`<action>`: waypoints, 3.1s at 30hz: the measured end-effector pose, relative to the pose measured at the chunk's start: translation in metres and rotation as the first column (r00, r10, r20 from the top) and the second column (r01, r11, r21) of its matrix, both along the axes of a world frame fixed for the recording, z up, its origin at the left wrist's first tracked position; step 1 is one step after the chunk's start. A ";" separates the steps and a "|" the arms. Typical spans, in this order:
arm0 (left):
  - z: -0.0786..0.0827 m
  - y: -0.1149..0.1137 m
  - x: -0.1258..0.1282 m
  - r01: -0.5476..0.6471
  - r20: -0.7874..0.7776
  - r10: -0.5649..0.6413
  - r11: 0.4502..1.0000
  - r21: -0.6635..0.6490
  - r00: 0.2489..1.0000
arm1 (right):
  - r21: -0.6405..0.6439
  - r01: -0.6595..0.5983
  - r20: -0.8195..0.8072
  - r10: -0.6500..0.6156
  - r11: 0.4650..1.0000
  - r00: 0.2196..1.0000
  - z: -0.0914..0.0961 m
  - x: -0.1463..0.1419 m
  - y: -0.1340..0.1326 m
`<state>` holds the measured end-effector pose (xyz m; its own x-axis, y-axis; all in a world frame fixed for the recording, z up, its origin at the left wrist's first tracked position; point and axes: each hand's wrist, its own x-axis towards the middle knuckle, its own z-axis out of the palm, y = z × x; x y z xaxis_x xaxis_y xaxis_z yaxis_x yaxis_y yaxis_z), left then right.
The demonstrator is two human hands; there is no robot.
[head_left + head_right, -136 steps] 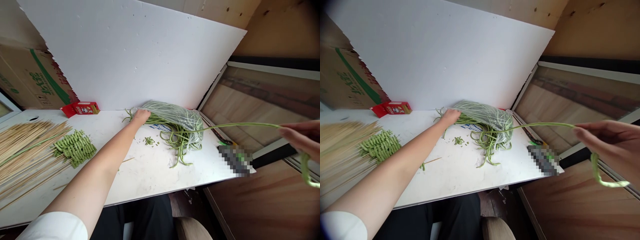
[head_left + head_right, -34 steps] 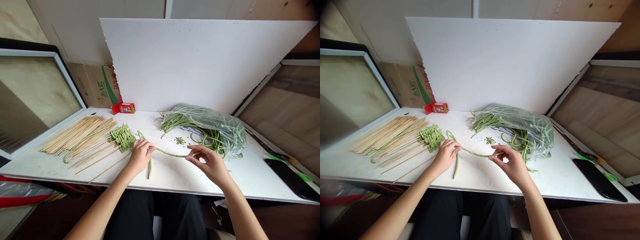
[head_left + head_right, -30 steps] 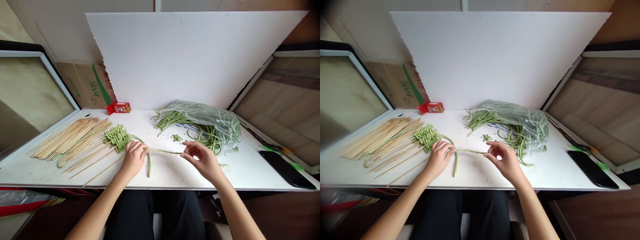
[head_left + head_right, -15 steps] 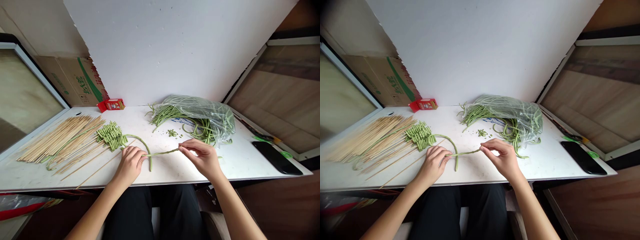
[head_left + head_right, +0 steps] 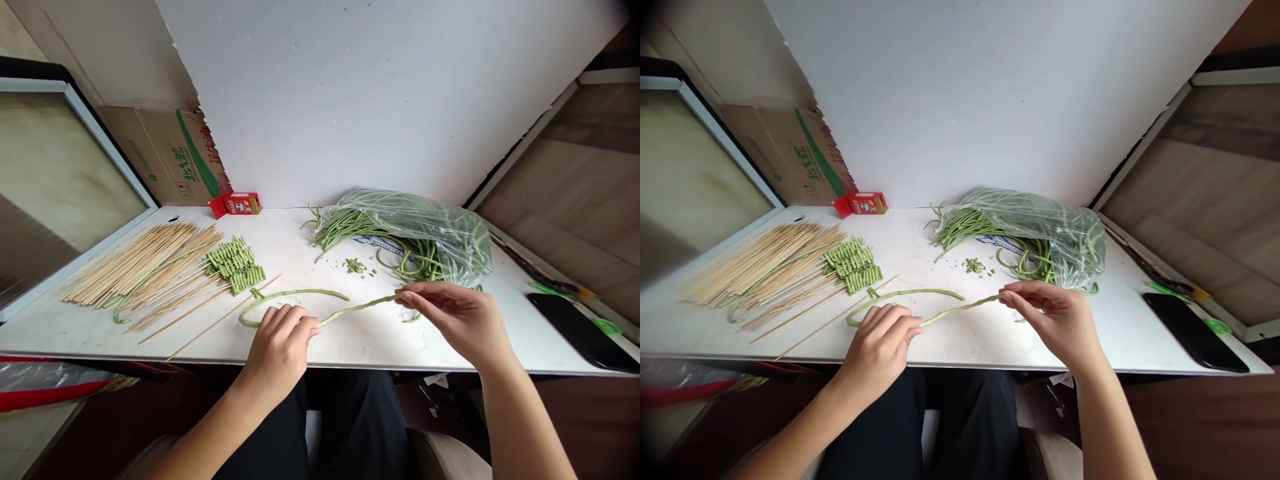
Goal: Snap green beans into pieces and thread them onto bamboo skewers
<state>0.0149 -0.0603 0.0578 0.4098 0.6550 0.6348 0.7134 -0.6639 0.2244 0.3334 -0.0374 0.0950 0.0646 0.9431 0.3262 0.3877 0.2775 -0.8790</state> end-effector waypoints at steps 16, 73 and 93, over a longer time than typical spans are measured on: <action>0.005 -0.025 0.014 -0.020 -0.082 -0.003 0.959 -0.282 0.997 | -0.271 -0.351 -0.083 0.342 0.896 0.936 -0.030 -0.054 0.007; -0.022 0.016 0.010 0.239 0.169 -0.186 0.889 -0.392 0.968 | -0.330 -0.668 -0.476 0.494 0.667 0.728 -0.057 -0.094 0.001; -0.003 0.011 0.008 0.387 0.345 -0.232 0.776 -0.498 0.909 | -0.151 -0.810 -0.831 0.370 0.567 0.415 -0.082 -0.106 -0.002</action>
